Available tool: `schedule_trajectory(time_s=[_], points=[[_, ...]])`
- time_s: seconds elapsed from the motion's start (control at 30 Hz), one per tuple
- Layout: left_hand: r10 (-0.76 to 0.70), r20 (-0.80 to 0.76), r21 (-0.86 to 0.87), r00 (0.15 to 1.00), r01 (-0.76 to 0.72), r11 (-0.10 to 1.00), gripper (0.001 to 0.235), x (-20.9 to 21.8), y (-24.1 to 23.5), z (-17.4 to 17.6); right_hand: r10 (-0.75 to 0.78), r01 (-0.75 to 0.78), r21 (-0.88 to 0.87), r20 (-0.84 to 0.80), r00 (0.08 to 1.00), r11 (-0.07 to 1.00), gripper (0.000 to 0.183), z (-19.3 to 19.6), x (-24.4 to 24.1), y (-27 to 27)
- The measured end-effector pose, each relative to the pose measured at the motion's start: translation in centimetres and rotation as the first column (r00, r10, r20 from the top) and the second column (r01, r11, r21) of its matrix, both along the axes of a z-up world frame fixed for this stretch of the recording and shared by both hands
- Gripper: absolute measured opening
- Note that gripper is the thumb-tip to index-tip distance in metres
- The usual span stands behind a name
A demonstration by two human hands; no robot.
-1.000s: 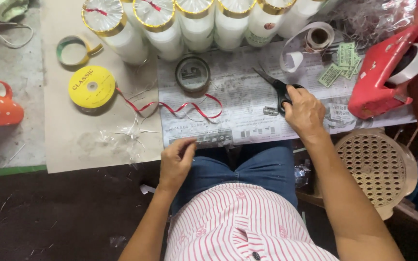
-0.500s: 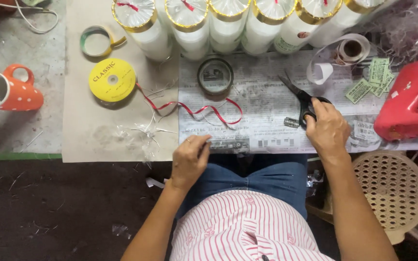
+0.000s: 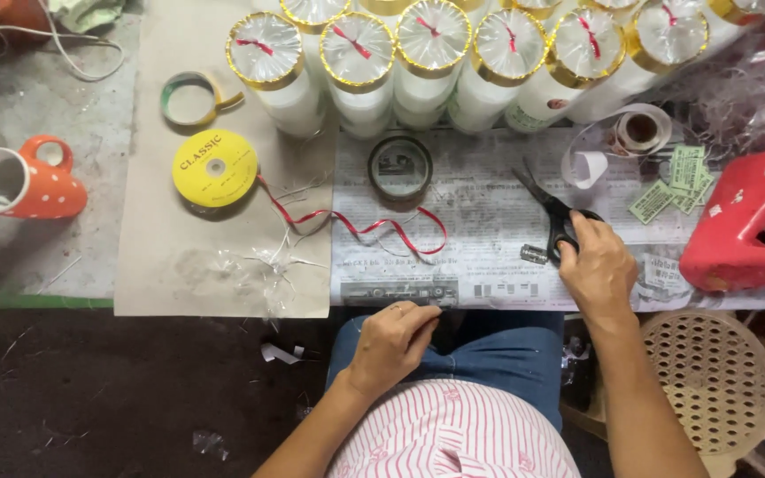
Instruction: Decorating candle jars by wrapping gold ribbon around the rim and applying adhesive labels.
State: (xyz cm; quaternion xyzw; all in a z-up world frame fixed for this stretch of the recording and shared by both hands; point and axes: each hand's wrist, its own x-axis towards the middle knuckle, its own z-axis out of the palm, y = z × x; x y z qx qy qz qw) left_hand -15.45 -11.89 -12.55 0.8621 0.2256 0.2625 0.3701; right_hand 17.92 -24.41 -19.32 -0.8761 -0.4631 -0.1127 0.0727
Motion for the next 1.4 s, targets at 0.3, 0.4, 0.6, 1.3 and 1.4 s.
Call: schedule_trajectory(time_s=[0.3,0.4,0.6,1.3,1.4], points=[[0.055,0.053,0.029,0.997,-0.056,0.998,0.018,3.1,3.2,0.8,-0.039,0.039,0.010,-0.029,0.999,0.999,0.057,-0.1,-0.4,0.3],[0.101,0.119,0.079,0.988,-0.111,0.991,0.024,4.0,6.9,1.7,-0.039,0.039,0.012,0.001,0.999,0.999,0.060,-0.3,-0.3,0.5],[0.348,-0.087,0.259,0.933,-0.316,0.913,0.030,5.2,14.1,0.1,-0.035,0.035,0.009,0.012,0.999,0.999,0.062,-0.3,-0.5,0.5],[0.379,-0.108,0.212,0.919,-0.351,0.912,0.031,-0.8,17.1,2.3,-0.070,0.057,-0.057,-0.256,0.964,0.997,0.053,2.1,-0.4,1.0],[0.424,-0.030,0.239,0.905,-0.406,0.882,0.035,-1.7,19.4,3.8,-0.139,0.108,-0.111,-0.335,0.932,0.988,0.053,1.9,0.0,1.0]])
